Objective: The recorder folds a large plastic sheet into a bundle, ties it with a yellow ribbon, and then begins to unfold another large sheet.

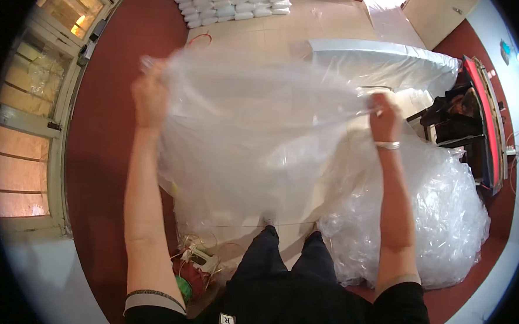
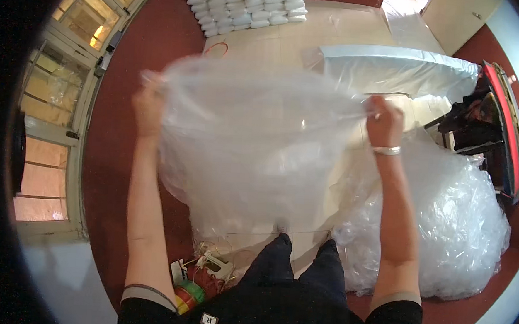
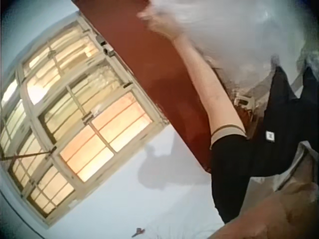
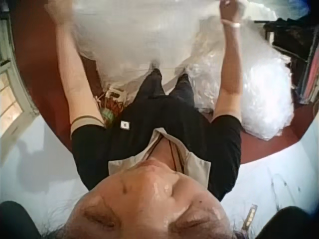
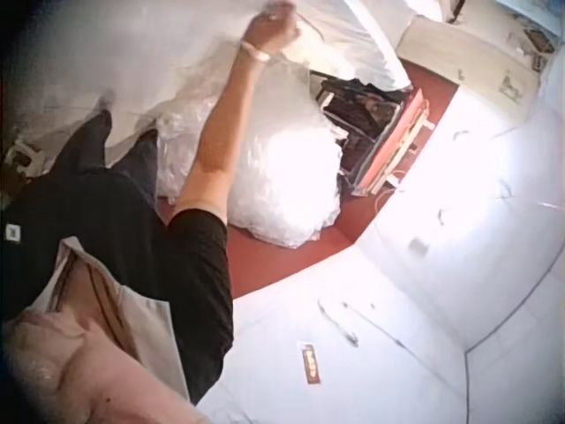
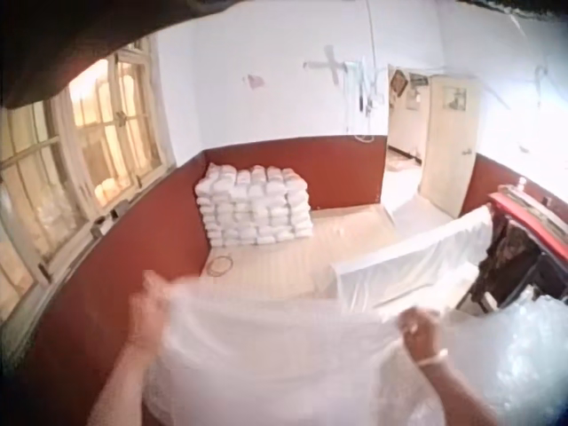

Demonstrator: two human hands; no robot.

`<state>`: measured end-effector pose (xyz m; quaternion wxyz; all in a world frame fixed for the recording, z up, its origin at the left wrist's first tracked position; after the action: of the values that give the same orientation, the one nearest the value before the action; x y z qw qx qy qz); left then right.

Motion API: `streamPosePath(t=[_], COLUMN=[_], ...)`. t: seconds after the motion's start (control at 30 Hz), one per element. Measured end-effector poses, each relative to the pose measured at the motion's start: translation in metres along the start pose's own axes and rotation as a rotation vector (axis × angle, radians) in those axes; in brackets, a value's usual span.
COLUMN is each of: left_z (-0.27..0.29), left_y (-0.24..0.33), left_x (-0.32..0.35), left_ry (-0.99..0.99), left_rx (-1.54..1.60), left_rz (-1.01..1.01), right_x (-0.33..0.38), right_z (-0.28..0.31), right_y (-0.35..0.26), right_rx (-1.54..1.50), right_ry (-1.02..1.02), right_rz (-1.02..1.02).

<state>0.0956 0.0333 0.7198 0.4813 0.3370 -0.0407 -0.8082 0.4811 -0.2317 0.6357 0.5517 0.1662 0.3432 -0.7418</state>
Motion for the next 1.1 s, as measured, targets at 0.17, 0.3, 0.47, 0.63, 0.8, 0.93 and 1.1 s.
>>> streamPosePath(t=[0.17, 0.3, 0.47, 0.63, 0.8, 0.93, 1.1], left_z=[0.103, 0.014, -0.097, -0.233, -0.286, -0.286, -0.275], left_y=[0.066, 0.056, -0.122, -0.228, -0.18, -0.108, -0.105], left_x=[0.029, 0.148, 0.314, 0.475, 0.548, 0.567, 0.579], left_ry=[0.038, -0.6, -0.968, -1.164, -1.375, -1.488, -1.518], left_rx=[0.128, 0.26, -0.015, -0.273, -0.127, 0.398, 0.319], left_rz=[-0.324, -0.375, 0.324, 0.291, 0.355, 0.651, 0.716], right_x=[0.001, 0.122, 0.281, 0.425, 0.497, 0.517, 0.5], right_z=[0.038, -0.02, -0.098, -0.154, -0.19, -0.191, -0.208], right_y=[-0.012, 0.071, 0.166, 0.223, 0.219, 0.211, 0.154], right_rx=[-0.685, -1.128, -0.858, -0.459, -0.097, -0.016, -0.197], right_ry=[0.119, 0.446, 0.451, 0.255, -0.103, -0.335, -0.561], right_rz=[-0.225, -1.14, -1.412, -1.419, -1.5, -1.441, -1.27])
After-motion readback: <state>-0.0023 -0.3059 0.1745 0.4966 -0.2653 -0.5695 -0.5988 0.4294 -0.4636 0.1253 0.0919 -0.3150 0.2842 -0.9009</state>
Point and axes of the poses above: each hand's wrist, its own x-axis away from the middle knuckle, its own z-axis out of the back of the hand, y = z × x, the point moved 9 cm from there along -x, towards the middle knuckle, and after that the axes turned 11 degrees about z, right-handed, at the moved point
